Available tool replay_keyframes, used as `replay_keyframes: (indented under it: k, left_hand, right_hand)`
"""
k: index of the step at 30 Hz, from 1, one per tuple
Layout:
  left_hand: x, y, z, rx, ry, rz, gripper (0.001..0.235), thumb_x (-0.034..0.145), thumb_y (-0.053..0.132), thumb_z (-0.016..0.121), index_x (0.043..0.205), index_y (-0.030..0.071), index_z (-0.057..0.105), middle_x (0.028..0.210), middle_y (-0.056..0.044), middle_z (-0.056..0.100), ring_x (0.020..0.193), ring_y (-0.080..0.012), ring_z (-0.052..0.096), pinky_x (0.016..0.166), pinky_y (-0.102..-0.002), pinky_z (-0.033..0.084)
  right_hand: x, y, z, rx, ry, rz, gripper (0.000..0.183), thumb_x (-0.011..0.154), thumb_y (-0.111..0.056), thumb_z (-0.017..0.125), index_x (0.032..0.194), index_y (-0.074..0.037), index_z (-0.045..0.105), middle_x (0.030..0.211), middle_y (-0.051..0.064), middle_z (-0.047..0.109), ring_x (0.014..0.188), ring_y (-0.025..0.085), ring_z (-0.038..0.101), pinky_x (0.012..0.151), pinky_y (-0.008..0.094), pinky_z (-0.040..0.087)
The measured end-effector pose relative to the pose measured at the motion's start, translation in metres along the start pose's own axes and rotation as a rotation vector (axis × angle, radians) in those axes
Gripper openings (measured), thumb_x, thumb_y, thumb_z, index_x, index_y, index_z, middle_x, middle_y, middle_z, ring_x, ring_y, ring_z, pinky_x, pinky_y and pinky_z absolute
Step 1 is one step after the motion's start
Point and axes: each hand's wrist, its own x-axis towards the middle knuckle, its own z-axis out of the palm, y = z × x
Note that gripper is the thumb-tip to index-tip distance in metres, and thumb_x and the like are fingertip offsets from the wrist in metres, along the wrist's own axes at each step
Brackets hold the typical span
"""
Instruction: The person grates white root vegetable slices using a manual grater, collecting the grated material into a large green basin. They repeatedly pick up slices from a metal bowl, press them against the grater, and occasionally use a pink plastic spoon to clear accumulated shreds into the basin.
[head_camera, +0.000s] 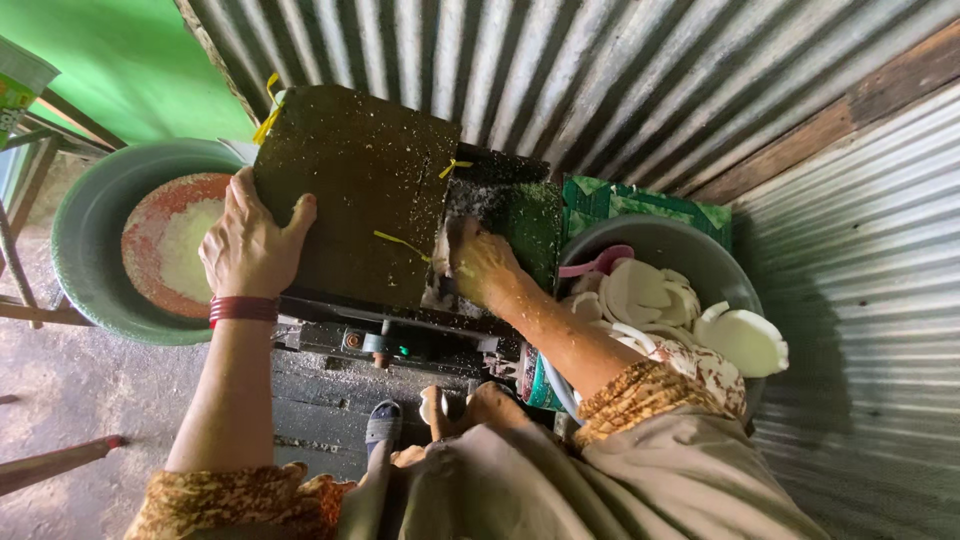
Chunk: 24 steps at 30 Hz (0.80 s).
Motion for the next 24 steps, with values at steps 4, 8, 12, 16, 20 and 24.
replay_keyframes:
  k: [4, 8, 12, 16, 20, 24]
  left_hand:
    - [0.000, -0.001, -0.003, -0.012, -0.010, -0.009, 0.069, 0.094, 0.056, 0.067, 0.137, 0.006, 0.050, 0.131, -0.022, 0.065, 0.103, -0.0468, 0.066, 0.088, -0.055, 0.050]
    - [-0.002, 0.000, -0.002, 0.001, 0.024, 0.030, 0.069, 0.097, 0.056, 0.066, 0.141, 0.005, 0.049, 0.132, -0.023, 0.065, 0.106, -0.0466, 0.066, 0.088, -0.056, 0.050]
    - [-0.003, 0.000, -0.001, -0.002, 0.011, -0.002, 0.072, 0.094, 0.055, 0.067, 0.142, 0.005, 0.049, 0.134, -0.024, 0.064, 0.104, -0.0468, 0.066, 0.088, -0.055, 0.050]
    - [-0.001, 0.002, -0.002, -0.002, 0.000, -0.006, 0.072, 0.094, 0.054, 0.067, 0.143, 0.004, 0.048, 0.133, -0.024, 0.064, 0.104, -0.0460, 0.067, 0.088, -0.055, 0.051]
    - [-0.001, 0.004, -0.004, -0.011, 0.009, -0.001, 0.072, 0.094, 0.054, 0.067, 0.142, 0.003, 0.049, 0.132, -0.024, 0.065, 0.104, -0.0454, 0.067, 0.087, -0.054, 0.051]
    - [0.000, 0.003, -0.005, -0.021, -0.014, 0.002, 0.072, 0.095, 0.054, 0.066, 0.141, 0.003, 0.048, 0.131, -0.024, 0.065, 0.104, -0.0443, 0.068, 0.087, -0.053, 0.052]
  right_hand:
    - [-0.014, 0.005, -0.008, 0.249, 0.007, 0.083, 0.037, 0.095, -0.006, 0.056, 0.131, 0.003, 0.053, 0.124, 0.028, 0.054, 0.079, 0.034, 0.068, 0.064, 0.044, 0.062]
    - [-0.028, 0.014, -0.005, -0.190, 0.275, -0.122, 0.034, 0.083, -0.009, 0.065, 0.115, 0.000, 0.065, 0.125, 0.023, 0.058, 0.092, 0.034, 0.067, 0.075, 0.047, 0.058]
    - [-0.017, 0.016, 0.004, -0.134, 0.070, -0.044, 0.034, 0.093, -0.012, 0.062, 0.122, 0.006, 0.063, 0.124, 0.025, 0.058, 0.097, 0.036, 0.065, 0.079, 0.050, 0.056]
    - [-0.008, 0.023, 0.008, -0.094, 0.161, -0.073, 0.040, 0.080, -0.009, 0.064, 0.119, 0.002, 0.066, 0.120, 0.023, 0.063, 0.098, 0.036, 0.068, 0.084, 0.049, 0.057]
    - [-0.002, 0.027, 0.007, -0.021, 0.058, -0.067, 0.035, 0.082, -0.012, 0.067, 0.112, 0.005, 0.066, 0.117, 0.025, 0.064, 0.095, 0.037, 0.070, 0.079, 0.047, 0.058]
    - [-0.001, 0.025, 0.006, 0.038, 0.116, -0.093, 0.033, 0.081, -0.013, 0.072, 0.108, 0.004, 0.067, 0.112, 0.026, 0.066, 0.089, 0.037, 0.072, 0.072, 0.046, 0.060]
